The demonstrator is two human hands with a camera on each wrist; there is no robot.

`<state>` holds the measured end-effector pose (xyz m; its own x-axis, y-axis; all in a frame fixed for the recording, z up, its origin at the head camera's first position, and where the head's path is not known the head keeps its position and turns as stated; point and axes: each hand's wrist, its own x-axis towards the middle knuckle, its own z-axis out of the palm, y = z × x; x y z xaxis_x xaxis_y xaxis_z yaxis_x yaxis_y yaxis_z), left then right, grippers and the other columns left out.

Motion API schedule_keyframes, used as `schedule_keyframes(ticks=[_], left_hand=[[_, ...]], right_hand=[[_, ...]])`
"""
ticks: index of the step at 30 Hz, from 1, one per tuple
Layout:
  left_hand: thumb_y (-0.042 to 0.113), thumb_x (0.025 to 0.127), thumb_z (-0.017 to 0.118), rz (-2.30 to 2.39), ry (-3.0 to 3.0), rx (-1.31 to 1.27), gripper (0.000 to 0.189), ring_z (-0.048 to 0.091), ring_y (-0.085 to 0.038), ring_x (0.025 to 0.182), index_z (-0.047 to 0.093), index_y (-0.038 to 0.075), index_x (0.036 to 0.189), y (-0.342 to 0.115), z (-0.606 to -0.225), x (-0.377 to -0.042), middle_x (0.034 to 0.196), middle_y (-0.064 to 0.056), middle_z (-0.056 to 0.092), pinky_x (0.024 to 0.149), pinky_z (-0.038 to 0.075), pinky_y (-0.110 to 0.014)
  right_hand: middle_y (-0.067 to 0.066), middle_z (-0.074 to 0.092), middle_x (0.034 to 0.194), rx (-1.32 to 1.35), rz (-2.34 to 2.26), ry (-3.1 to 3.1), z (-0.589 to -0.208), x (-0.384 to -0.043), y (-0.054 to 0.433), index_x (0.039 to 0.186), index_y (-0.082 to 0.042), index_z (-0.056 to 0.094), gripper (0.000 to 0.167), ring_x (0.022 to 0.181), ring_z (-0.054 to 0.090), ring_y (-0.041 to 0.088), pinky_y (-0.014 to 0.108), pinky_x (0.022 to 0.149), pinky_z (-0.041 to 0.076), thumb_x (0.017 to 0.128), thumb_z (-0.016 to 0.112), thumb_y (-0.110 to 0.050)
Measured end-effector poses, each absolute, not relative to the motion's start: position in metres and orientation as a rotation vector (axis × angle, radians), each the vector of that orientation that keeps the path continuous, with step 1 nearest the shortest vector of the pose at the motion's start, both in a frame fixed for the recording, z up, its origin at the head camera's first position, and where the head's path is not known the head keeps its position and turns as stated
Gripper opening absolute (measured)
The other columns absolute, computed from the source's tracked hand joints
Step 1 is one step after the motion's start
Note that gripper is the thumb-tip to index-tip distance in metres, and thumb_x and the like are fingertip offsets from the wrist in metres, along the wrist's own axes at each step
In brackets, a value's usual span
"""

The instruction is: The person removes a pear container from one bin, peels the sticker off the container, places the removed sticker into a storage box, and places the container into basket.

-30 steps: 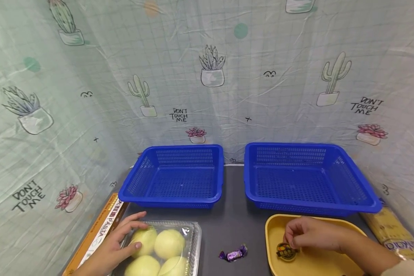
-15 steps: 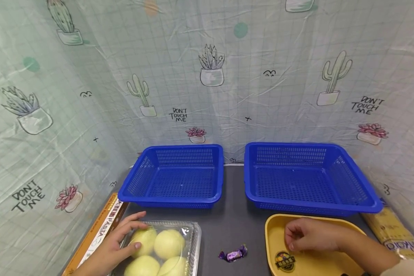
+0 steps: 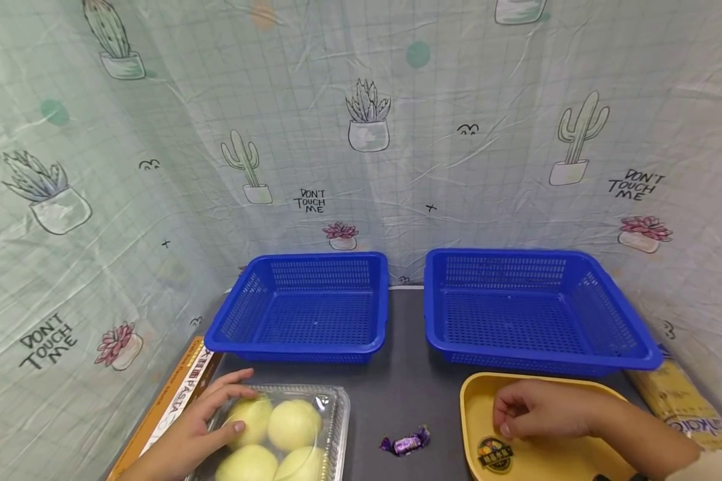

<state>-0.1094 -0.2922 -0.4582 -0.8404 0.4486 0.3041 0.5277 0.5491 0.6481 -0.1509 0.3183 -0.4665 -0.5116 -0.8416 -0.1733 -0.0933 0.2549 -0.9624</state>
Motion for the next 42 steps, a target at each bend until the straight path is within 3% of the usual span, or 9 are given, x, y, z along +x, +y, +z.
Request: schedule_keyframes(ticks=[9, 14, 18, 22, 30, 32, 36, 40, 42], left_hand=[[0.017, 0.102, 0.074, -1.077, -2.700, -0.861, 0.036, 0.051, -0.029, 0.143, 0.067, 0.032, 0.134, -0.296, -0.451, -0.111, 0.160, 0.000, 0.048, 0.104, 0.050, -0.038], [0.017, 0.101, 0.075, -1.021, -2.689, -0.809, 0.036, 0.054, -0.026, 0.141, 0.068, 0.033, 0.133, -0.299, -0.443, -0.111, 0.157, 0.003, 0.053, 0.103, 0.051, -0.038], [0.014, 0.100, 0.076, -1.009, -2.644, -0.726, 0.038, 0.053, -0.019, 0.140, 0.068, 0.034, 0.131, -0.304, -0.434, -0.116, 0.152, 0.004, 0.057, 0.106, 0.044, -0.026], [0.010, 0.101, 0.075, -1.046, -2.601, -0.686, 0.037, 0.048, -0.016, 0.142, 0.068, 0.031, 0.131, -0.309, -0.426, -0.122, 0.151, -0.002, 0.058, 0.106, 0.037, -0.015], [0.010, 0.101, 0.073, -1.012, -2.572, -0.637, 0.041, 0.049, -0.007, 0.136, 0.065, 0.019, 0.140, -0.322, -0.418, -0.135, 0.147, -0.007, 0.060, 0.101, 0.040, -0.016], [0.010, 0.101, 0.073, -1.012, -2.570, -0.611, 0.041, 0.053, -0.011, 0.132, 0.064, 0.013, 0.142, -0.325, -0.417, -0.139, 0.146, -0.008, 0.061, 0.101, 0.041, -0.017], [0.015, 0.104, 0.071, -1.034, -2.606, -0.516, 0.046, 0.055, -0.030, 0.132, 0.058, 0.006, 0.147, -0.331, -0.418, -0.146, 0.146, -0.012, 0.059, 0.106, 0.047, -0.037], [0.018, 0.105, 0.069, -1.073, -2.640, -0.470, 0.050, 0.053, -0.044, 0.134, 0.053, 0.001, 0.150, -0.340, -0.420, -0.155, 0.147, -0.021, 0.056, 0.103, 0.044, -0.068], [0.018, 0.106, 0.068, -1.093, -2.654, -0.466, 0.050, 0.051, -0.047, 0.134, 0.052, 0.001, 0.150, -0.344, -0.421, -0.159, 0.148, -0.024, 0.054, 0.103, 0.041, -0.073]], right_hand=[[-0.013, 0.064, 0.095, -0.963, -1.285, 1.919, -0.439, -0.145, 0.300, 0.112, -0.002, 0.067, 0.014, 0.080, 0.055, -0.003, 0.024, 0.062, 0.044, 0.110, 0.054, -0.002], [-0.005, 0.068, 0.103, -0.982, -1.304, 2.094, -0.425, -0.137, 0.278, 0.117, -0.008, 0.067, 0.014, 0.087, 0.061, 0.006, 0.029, 0.065, 0.049, 0.110, 0.056, -0.004], [0.006, 0.069, 0.117, -0.874, -1.324, 2.228, -0.415, -0.130, 0.257, 0.127, -0.011, 0.065, 0.017, 0.103, 0.065, 0.012, 0.029, 0.078, 0.055, 0.111, 0.058, -0.011], [0.011, 0.064, 0.130, -0.768, -1.358, 2.241, -0.409, -0.125, 0.240, 0.134, -0.011, 0.063, 0.024, 0.110, 0.064, 0.012, 0.030, 0.082, 0.057, 0.111, 0.060, -0.018], [0.011, 0.059, 0.143, -0.732, -1.349, 2.275, -0.409, -0.121, 0.217, 0.144, -0.016, 0.058, 0.034, 0.122, 0.061, 0.019, 0.033, 0.084, 0.054, 0.111, 0.060, -0.026], [0.010, 0.059, 0.146, -0.727, -1.343, 2.291, -0.410, -0.121, 0.212, 0.145, -0.017, 0.057, 0.035, 0.125, 0.060, 0.024, 0.036, 0.085, 0.054, 0.111, 0.060, -0.028], [0.012, 0.057, 0.149, -0.708, -1.378, 2.290, -0.411, -0.118, 0.199, 0.146, -0.015, 0.056, 0.039, 0.130, 0.057, 0.041, 0.047, 0.091, 0.053, 0.110, 0.062, -0.029], [0.015, 0.055, 0.151, -0.692, -1.423, 2.282, -0.410, -0.115, 0.188, 0.149, -0.013, 0.053, 0.044, 0.131, 0.055, 0.045, 0.041, 0.094, 0.054, 0.109, 0.064, -0.030], [0.015, 0.055, 0.151, -0.687, -1.436, 2.293, -0.411, -0.114, 0.183, 0.150, -0.013, 0.052, 0.046, 0.131, 0.056, 0.044, 0.040, 0.094, 0.054, 0.109, 0.064, -0.030]])
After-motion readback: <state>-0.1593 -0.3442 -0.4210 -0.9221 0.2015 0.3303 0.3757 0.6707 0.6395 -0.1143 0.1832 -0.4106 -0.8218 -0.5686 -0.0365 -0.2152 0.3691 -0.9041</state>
